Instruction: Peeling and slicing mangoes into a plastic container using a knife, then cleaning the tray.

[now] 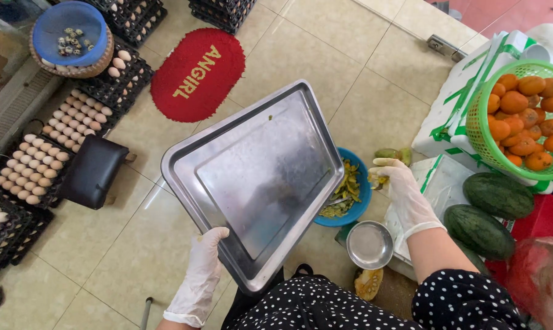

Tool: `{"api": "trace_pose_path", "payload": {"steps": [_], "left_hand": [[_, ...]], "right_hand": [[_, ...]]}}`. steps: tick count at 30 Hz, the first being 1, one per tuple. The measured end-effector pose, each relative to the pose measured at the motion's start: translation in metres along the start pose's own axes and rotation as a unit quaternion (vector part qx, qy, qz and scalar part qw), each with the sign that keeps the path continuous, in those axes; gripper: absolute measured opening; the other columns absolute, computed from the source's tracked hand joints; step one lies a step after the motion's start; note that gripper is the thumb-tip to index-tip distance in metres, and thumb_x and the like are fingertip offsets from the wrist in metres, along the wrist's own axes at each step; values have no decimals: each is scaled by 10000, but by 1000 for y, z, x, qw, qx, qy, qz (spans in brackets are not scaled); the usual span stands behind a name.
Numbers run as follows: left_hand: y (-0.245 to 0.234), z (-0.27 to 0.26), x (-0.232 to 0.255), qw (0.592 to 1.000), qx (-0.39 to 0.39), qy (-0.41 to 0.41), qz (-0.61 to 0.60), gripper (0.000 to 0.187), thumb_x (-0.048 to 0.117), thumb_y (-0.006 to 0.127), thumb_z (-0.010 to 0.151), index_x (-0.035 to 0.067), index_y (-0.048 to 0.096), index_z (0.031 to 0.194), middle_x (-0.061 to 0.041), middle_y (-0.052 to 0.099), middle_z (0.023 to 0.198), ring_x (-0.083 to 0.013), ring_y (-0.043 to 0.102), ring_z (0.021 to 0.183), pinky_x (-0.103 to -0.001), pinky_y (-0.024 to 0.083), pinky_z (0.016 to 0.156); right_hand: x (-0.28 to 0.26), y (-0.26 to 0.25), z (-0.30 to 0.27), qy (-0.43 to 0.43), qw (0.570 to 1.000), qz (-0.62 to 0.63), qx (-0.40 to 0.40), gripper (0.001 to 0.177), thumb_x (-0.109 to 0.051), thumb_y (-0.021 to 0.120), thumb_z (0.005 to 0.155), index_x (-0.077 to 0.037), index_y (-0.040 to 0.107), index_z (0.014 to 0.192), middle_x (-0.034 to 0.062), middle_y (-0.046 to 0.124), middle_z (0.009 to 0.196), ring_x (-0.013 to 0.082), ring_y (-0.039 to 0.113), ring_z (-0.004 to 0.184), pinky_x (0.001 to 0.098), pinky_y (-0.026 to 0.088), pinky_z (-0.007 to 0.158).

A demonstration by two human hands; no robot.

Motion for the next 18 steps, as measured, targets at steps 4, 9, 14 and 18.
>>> {"api": "trace_pose_path", "payload": {"steps": [4,9,14,18], "left_hand": [[-5,-5,7,1000,0,-18,-8,648,70,723,597,33,497,1202,-113,592,976,-224,589,776,-409,502,606],[-6,-27,25,997,4,-58,-46,1056,-8,698,642,-16,202,1574,-192,567,1271,-249,638,949,-426,548,747],[-25,-5,13,995,-80,35,-46,119,12,750,644,-4,684,742,-66,615,618,-224,628,559,-345,524,520],[-36,-10,19,996,-69,47,-20,152,72,763,607,38,672,724,-29,580,628,-188,569,565,-311,474,524]], "right_hand": [[-4,12,-33,53,988,-102,106,421,-102,643,797,-211,721,1196,-17,716,1122,130,636,1075,293,464,935],[22,-11,4,-109,947,-267,141,349,-143,590,765,-183,782,1054,20,746,911,141,664,815,257,504,728],[15,24,16,-139,929,-332,86,377,-192,575,777,-218,769,1099,13,687,846,158,629,787,267,508,750],[8,52,31,-57,858,-510,33,608,-177,581,767,-312,629,1358,60,594,1363,294,613,1227,411,475,1037]]}}
Point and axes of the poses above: each hand's wrist, its own z-axis towards the middle knuckle, its own y-axis out of the palm, x = y × z, the point moved 3 cm from there along z, towards the middle knuckle
